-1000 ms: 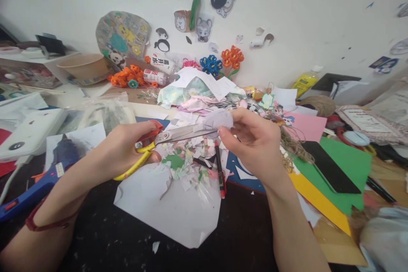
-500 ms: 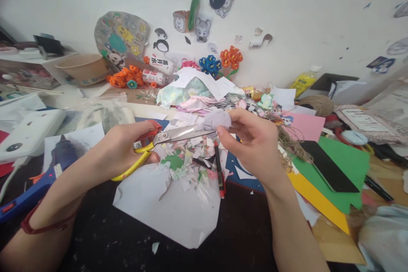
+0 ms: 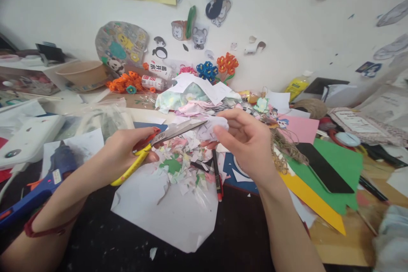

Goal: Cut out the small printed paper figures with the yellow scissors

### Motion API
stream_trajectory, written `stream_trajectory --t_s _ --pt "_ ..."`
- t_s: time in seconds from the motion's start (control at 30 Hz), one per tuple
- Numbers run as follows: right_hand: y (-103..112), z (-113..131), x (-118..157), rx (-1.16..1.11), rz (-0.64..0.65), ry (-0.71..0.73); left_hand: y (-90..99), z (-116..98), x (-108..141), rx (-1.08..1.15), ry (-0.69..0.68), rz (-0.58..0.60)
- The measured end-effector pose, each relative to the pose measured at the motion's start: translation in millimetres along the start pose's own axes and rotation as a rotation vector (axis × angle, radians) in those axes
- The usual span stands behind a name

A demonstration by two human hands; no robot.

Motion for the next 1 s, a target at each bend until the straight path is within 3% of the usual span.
stream_trajectory --t_s 0.43,0.83,1.0 --pt "-1.8 3.2 -1.9 -0.144 0.024 -0.088 -6.6 2.4 -1.1 0.093 0.084 0.084" --pt "0.8 1.3 -1.6 -0.078 0.007 -0.088 -8.6 -0.4 -0.8 0.144 0.059 0.130" --pt "1.6 1.5 -0.6 -0.016 -0.005 -0.039 -6.0 3.4 -0.7 -0.025 0.045 0.014"
Point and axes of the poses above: each hand's wrist, its own x-axis away from the middle knuckle, its own y-axis out of the back of the hand, z = x × y, the point moved 5 cm from there along -x, towards the middle knuckle, and after that the axes turned 9 degrees about -x, right-handed, at the moved point
